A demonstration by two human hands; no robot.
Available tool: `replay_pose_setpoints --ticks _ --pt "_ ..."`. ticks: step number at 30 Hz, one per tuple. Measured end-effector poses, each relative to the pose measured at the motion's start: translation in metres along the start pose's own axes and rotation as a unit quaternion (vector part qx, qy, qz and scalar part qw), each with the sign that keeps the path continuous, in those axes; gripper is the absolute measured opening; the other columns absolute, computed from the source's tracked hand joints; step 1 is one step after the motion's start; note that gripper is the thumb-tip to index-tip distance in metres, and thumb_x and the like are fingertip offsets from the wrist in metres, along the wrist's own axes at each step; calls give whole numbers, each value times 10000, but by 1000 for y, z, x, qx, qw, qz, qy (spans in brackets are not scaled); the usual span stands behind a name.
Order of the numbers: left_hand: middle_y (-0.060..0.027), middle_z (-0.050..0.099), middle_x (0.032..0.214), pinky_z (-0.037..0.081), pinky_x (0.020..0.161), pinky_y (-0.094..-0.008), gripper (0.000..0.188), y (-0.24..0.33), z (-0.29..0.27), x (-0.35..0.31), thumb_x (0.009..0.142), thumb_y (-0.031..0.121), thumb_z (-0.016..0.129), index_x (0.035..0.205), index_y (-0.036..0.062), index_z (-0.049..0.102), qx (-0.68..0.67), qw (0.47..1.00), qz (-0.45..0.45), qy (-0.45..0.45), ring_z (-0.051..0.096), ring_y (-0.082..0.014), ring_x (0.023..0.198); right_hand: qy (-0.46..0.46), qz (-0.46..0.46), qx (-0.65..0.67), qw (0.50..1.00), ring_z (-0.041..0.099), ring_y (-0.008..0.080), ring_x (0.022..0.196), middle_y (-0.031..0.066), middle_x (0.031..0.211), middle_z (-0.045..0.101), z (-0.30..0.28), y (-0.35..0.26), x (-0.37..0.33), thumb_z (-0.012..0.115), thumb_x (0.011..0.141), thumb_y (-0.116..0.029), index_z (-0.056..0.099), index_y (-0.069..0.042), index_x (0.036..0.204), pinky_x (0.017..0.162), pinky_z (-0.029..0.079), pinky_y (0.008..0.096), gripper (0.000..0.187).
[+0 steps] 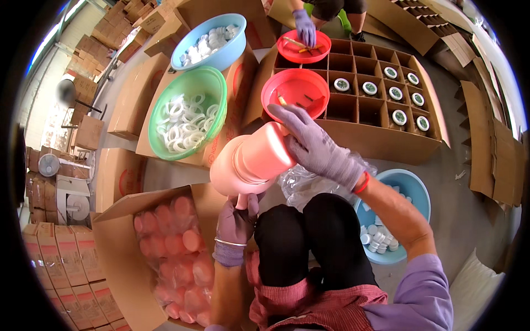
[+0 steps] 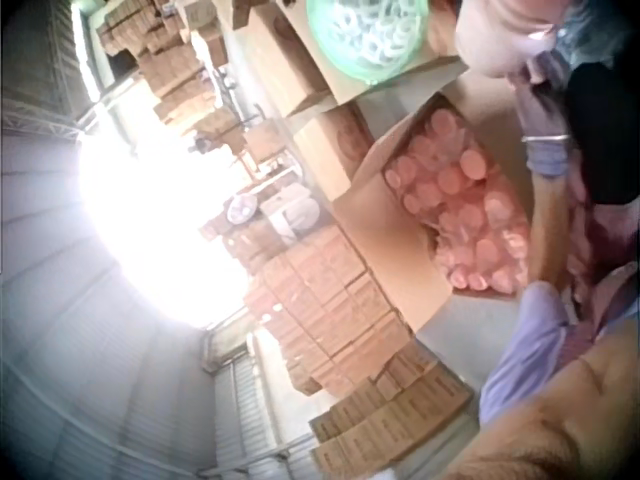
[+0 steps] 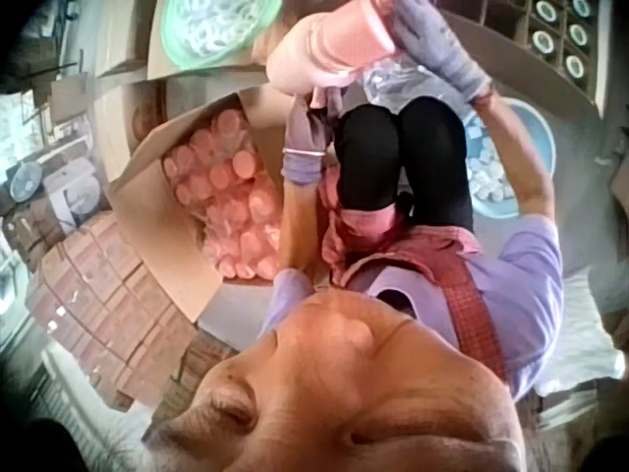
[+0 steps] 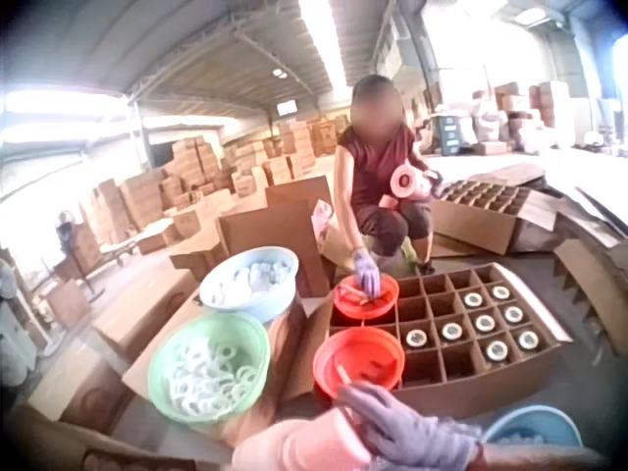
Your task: The person sits on the floor and repeatedly fills pink plastic containers with a white substance from a bowl using a scoop. They then place the filled containers into a cardboard box.
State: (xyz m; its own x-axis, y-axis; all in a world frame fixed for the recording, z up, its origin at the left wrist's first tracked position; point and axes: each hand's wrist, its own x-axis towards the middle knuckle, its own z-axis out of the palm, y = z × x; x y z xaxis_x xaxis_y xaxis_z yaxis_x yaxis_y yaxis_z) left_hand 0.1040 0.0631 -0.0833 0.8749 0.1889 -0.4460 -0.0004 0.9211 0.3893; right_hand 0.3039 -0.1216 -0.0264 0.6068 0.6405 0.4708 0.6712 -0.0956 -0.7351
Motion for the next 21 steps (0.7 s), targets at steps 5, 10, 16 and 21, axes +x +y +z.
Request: replay_pose_setpoints --ticks 5,10,16,21 --pt "-152 635 1077 619 790 -367 355 -1 56 -45 1004 193 362 1171 -75 524 77 996 41 -24 657 -257 986 5 -225 -101 969 442 444 1259 257 1373 450 -21 -72 -12 647 846 -471 569 -100 1334 1050 379 539 618" --pt "-141 593 1179 623 726 -362 318 -35 116 -73 1020 185 446 1288 21 490 248 926 282 25 661 -246 974 153 -2 207 966 432 349 1294 211 1435 379 -12 -81 -47 541 944 -453 398 -40 1407 1094 351 470 636" --pt "-200 506 1326 522 885 -446 440 -18 105 -93 912 216 630 1295 38 507 451 716 514 -142 574 -321 1133 -30 97 369 924 577 163 1126 66 1254 605 -27 -68 -64 534 1005 -265 494 -25 1347 991 482 337 420" --pt "-242 484 1372 401 1049 -484 614 -23 47 -110 786 313 757 1295 53 532 501 618 527 -300 522 -381 1230 -188 299 482 802 574 229 1185 158 1324 566 -25 -55 -65 413 1041 -298 465 12 1394 1031 448 366 472"
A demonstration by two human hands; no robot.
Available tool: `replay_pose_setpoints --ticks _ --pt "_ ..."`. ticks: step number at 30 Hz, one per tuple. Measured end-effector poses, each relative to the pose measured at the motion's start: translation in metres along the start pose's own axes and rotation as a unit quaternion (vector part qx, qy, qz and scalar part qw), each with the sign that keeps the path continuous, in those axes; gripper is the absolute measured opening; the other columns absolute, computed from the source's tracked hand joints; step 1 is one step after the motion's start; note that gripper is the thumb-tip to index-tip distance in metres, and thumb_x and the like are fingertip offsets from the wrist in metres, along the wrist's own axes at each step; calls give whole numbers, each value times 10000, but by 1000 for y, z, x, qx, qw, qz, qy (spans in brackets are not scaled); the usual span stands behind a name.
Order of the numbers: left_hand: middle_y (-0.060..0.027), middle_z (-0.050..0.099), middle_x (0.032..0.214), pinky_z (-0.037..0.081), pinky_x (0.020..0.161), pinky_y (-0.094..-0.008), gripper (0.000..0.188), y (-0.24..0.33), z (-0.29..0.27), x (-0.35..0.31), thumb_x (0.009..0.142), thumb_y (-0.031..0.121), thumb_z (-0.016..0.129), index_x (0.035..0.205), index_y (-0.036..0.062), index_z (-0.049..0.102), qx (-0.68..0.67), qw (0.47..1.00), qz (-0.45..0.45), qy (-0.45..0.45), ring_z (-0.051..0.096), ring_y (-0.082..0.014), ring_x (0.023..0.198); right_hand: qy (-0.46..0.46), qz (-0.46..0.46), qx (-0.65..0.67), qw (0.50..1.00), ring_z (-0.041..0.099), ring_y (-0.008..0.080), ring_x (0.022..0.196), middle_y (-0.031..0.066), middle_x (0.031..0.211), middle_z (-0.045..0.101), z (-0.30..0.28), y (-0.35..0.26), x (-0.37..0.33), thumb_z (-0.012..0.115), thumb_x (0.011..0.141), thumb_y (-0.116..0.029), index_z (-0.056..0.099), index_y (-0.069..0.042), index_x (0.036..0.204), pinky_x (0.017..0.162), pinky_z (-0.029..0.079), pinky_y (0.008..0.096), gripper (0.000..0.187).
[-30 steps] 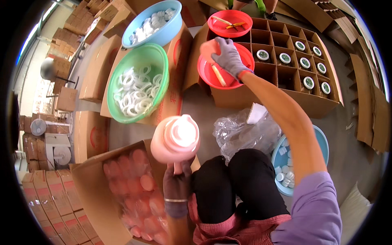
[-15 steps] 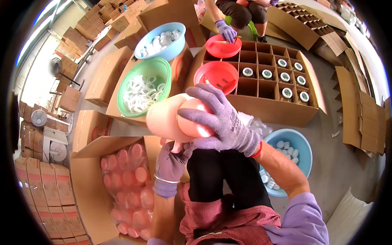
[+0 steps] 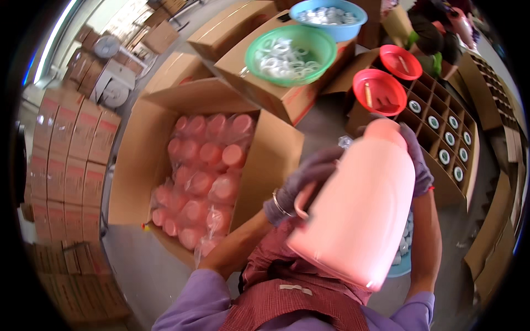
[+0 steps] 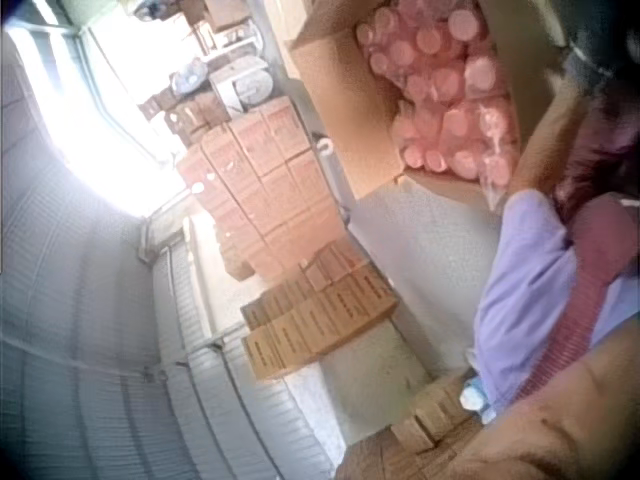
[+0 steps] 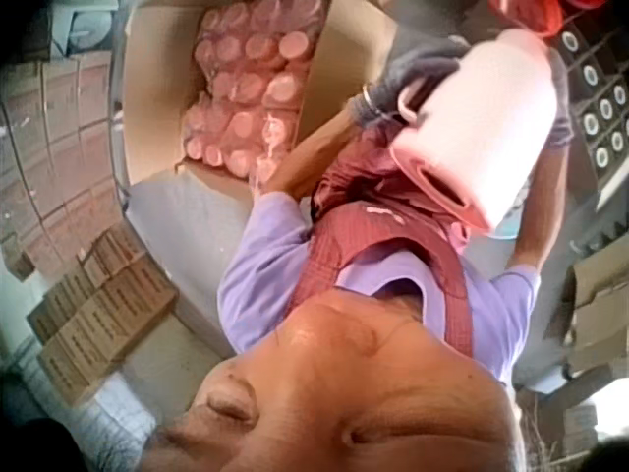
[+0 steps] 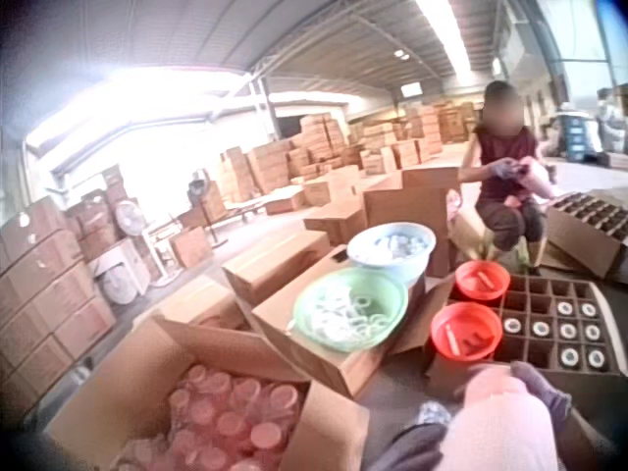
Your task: The person sits on the floor and repeatedly fills pink plastic containers with a white substance from a bowl using a scoop. They then place the filled containers into a cardboard box.
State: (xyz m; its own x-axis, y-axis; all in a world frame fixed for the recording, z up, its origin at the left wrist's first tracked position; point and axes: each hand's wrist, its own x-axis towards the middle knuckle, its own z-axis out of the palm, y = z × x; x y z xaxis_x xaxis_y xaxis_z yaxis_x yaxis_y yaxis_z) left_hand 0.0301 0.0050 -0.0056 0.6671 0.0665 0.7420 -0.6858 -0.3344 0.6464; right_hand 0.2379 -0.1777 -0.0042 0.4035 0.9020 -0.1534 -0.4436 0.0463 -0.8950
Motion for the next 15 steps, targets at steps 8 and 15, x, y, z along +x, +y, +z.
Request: replay_pose_setpoints --ticks 8,15 --pt "-144 533 1292 398 1071 -546 415 47 -14 -120 864 197 548 1277 226 520 276 942 -38 -185 531 -350 1234 -158 48 -441 882 565 292 1165 159 1246 570 90 -29 -27 744 717 -412 577 -17 1295 1026 424 387 720" --pt "-89 528 1362 392 1055 -505 445 87 -26 -106 814 254 617 1253 325 599 302 891 -231 -249 528 -301 1193 -182 -36 -434 882 554 325 1131 155 1252 517 89 -14 -36 779 659 -277 660 -45 1165 1010 433 422 569"
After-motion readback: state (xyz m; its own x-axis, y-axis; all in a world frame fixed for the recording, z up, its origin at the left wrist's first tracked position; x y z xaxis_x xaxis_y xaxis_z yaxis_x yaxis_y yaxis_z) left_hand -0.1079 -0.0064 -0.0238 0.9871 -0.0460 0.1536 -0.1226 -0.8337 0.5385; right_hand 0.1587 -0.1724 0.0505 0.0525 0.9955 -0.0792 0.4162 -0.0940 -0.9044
